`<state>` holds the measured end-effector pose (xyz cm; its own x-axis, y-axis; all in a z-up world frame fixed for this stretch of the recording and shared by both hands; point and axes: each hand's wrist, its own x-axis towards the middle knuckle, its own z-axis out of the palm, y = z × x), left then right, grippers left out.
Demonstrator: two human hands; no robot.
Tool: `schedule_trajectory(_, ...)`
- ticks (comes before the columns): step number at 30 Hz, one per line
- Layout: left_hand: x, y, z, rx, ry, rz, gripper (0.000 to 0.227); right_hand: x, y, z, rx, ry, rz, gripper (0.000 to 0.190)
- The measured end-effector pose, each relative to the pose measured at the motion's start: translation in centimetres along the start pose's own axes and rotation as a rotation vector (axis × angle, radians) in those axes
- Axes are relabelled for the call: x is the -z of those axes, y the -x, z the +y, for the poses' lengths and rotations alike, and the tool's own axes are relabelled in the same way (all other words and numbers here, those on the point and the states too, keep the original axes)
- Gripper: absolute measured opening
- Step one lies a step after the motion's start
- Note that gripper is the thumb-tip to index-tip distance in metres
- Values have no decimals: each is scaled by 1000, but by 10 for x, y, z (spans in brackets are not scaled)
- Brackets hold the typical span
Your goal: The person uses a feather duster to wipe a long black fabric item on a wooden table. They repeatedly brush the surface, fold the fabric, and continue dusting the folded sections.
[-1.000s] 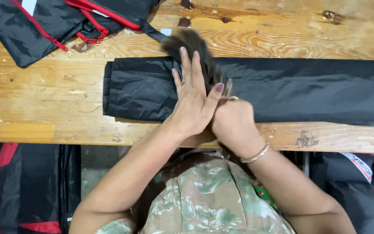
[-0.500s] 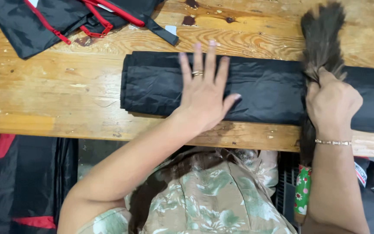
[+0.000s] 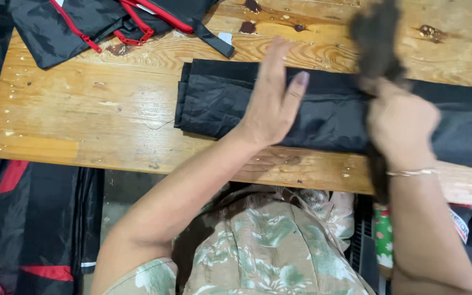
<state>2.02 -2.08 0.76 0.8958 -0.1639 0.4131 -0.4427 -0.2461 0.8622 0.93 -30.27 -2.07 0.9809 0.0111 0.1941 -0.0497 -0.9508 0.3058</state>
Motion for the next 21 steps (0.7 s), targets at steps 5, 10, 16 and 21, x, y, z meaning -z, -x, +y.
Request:
schedule_trajectory(5,-7,11,-14,46,-130,-15,91,40,14,-119,291,-269,92,8)
schedule_trajectory(10,14,11,-15,-38,-266,76,78,47,9,-123,331,-127,234,36)
schedule_trajectory(16,40,5,-24,275,-804,-194,72,25,-13,-68,201,45,102,17)
schedule_trajectory(21,33,7,-25,281,-589,-39,90,68,19,-108,529,-305,122,17)
